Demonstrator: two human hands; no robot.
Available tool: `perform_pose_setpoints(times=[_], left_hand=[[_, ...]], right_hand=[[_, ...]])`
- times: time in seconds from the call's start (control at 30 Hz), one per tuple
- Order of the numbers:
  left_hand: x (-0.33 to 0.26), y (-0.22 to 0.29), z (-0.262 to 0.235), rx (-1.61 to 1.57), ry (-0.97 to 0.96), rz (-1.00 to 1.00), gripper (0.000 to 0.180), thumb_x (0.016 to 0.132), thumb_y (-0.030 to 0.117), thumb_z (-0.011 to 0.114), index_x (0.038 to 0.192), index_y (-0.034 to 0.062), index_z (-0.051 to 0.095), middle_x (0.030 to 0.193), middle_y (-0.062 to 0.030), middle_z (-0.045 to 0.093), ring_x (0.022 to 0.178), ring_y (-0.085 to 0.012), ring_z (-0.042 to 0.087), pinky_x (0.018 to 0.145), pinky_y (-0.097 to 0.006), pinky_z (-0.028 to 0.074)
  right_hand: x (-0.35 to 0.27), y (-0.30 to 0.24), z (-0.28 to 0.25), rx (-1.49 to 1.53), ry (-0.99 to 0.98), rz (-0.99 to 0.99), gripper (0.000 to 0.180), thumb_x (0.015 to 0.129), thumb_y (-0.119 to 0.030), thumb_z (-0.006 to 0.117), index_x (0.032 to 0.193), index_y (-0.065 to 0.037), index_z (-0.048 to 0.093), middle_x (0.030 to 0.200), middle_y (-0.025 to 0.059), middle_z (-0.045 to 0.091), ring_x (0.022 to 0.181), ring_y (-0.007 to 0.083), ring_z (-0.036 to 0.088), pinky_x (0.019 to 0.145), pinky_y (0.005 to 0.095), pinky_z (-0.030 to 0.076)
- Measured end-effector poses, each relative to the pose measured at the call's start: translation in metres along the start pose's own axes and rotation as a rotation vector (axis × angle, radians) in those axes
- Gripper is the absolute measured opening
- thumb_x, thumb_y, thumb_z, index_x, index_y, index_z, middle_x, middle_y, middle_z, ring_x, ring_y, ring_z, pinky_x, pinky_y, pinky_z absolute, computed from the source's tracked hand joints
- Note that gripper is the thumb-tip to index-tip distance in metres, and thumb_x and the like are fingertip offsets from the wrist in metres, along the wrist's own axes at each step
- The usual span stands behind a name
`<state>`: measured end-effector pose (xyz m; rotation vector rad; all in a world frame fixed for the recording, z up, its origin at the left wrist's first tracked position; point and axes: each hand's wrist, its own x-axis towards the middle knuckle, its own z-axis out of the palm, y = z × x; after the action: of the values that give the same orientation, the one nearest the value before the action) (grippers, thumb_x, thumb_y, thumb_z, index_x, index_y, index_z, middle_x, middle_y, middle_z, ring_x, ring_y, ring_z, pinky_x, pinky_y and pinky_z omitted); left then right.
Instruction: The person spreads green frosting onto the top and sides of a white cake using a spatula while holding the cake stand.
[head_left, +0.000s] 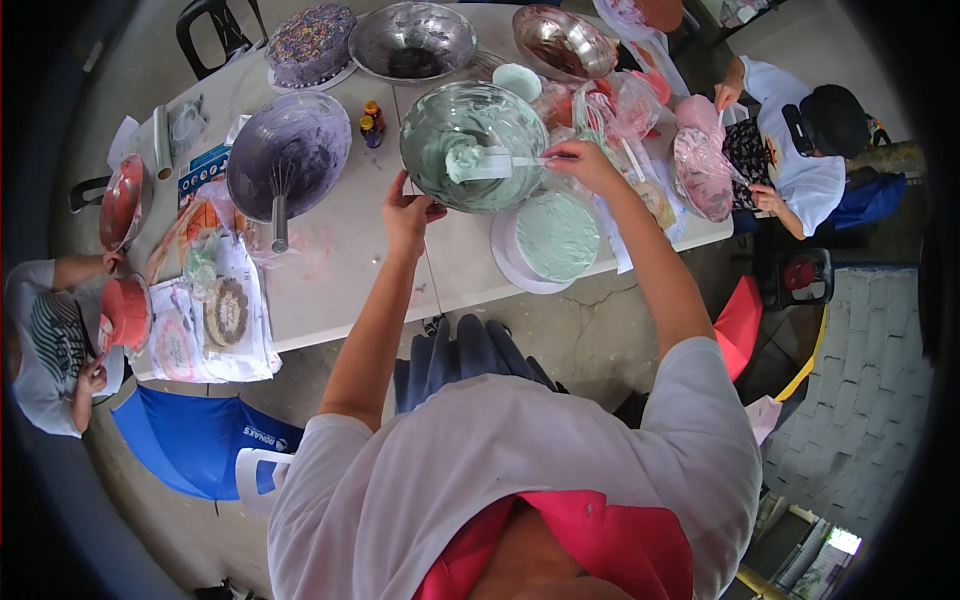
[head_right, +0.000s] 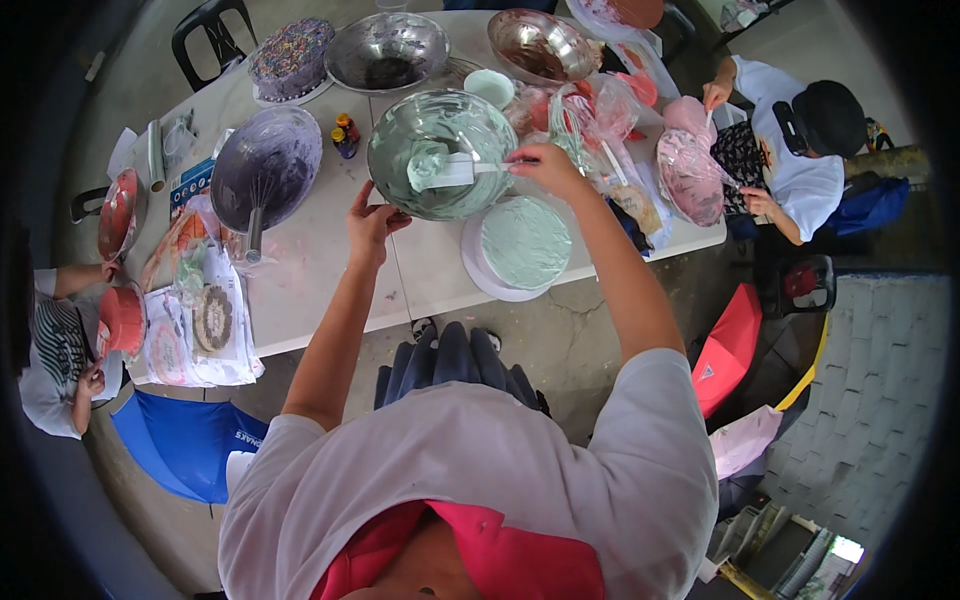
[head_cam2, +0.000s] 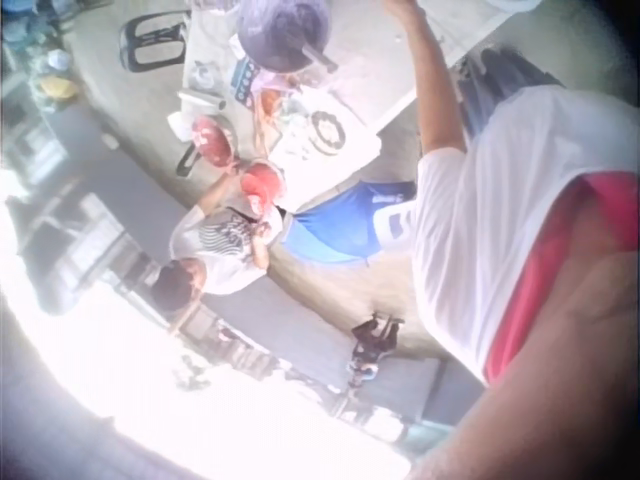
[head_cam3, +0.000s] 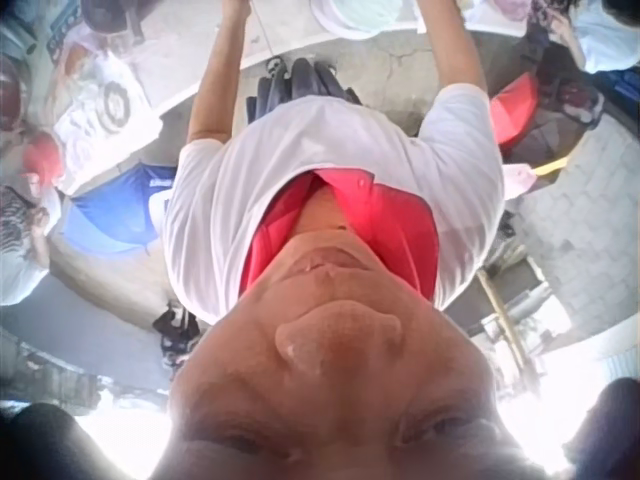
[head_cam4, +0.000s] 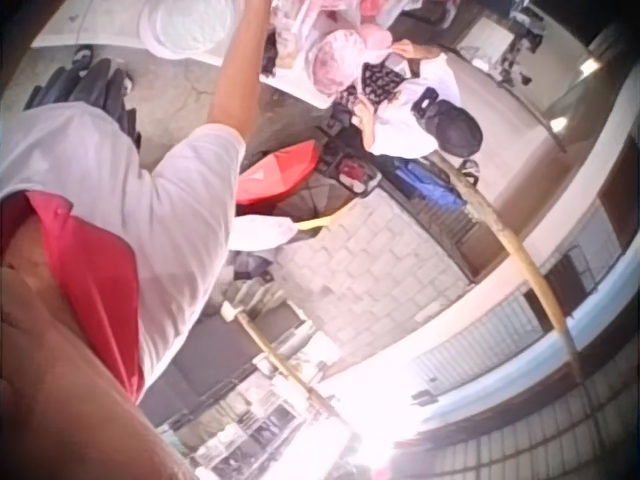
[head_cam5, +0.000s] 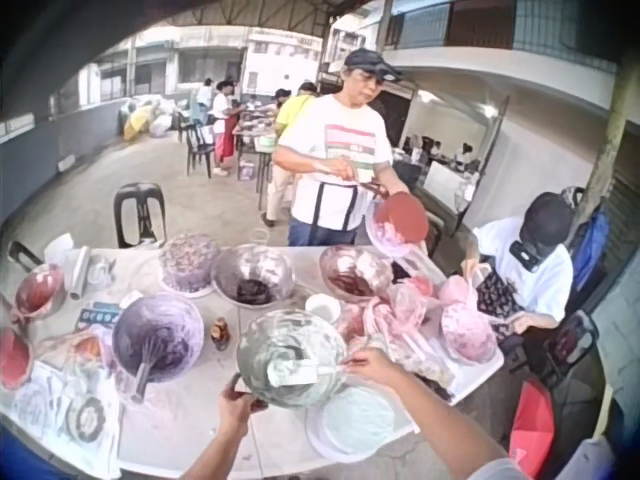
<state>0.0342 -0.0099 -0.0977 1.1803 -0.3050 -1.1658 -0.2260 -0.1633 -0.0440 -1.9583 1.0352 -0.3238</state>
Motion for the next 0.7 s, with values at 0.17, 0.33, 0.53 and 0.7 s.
perform_pose_setpoints(times=[0.17, 0.33, 0.53, 0.7], left_hand=[[0.013, 0.007, 0.0, 0.066, 0.054, 0.081, 0.063, 0.067, -0.01, 0.051, 0.126, -0.0066, 0.031, 0.073, -0.0151, 0.056, 0.057, -0.0265, 0.061, 0.055, -0.036, 0.056], [0.019, -0.001, 0.003, 0.097, 0.07, 0.101, 0.064, 0.068, -0.01, 0.051, 0.127, -0.0062, 0.027, 0.073, -0.0161, 0.057, 0.059, -0.0266, 0.062, 0.057, -0.037, 0.056], [-0.007, -0.032, 0.007, 0.077, 0.188, 0.083, 0.059, 0.076, -0.005, 0.052, 0.128, -0.0001, 0.025, 0.086, -0.0173, 0.056, 0.072, -0.0267, 0.061, 0.059, -0.042, 0.056], [-0.049, -0.098, 0.007, 0.892, 0.052, 0.178, 0.04, 0.073, 0.005, 0.057, 0.112, -0.0008, 0.05, 0.078, -0.0099, 0.059, 0.066, -0.0149, 0.058, 0.05, -0.028, 0.052]], right_hand=[[-0.094, -0.015, -0.013, 0.097, 0.221, -0.01, 0.021, 0.074, -0.009, 0.065, 0.094, 0.0, 0.063, 0.086, 0.0043, 0.061, 0.08, 0.0101, 0.056, 0.072, 0.0234, 0.044], [-0.176, 0.023, -0.025, 0.22, 0.34, 0.166, 0.019, 0.075, -0.008, 0.064, 0.093, 0.0, 0.062, 0.089, 0.0043, 0.06, 0.08, 0.0097, 0.055, 0.072, 0.0221, 0.043], [-0.237, 0.059, -0.015, 0.296, 0.448, 0.181, 0.019, 0.076, -0.006, 0.064, 0.094, -0.001, 0.063, 0.088, 0.0042, 0.059, 0.078, 0.0096, 0.055, 0.069, 0.0217, 0.043], [-0.258, 0.057, -0.016, 0.353, 0.464, 0.157, 0.018, 0.077, -0.005, 0.063, 0.094, 0.0, 0.063, 0.089, 0.0051, 0.06, 0.08, 0.0113, 0.057, 0.07, 0.0226, 0.045]])
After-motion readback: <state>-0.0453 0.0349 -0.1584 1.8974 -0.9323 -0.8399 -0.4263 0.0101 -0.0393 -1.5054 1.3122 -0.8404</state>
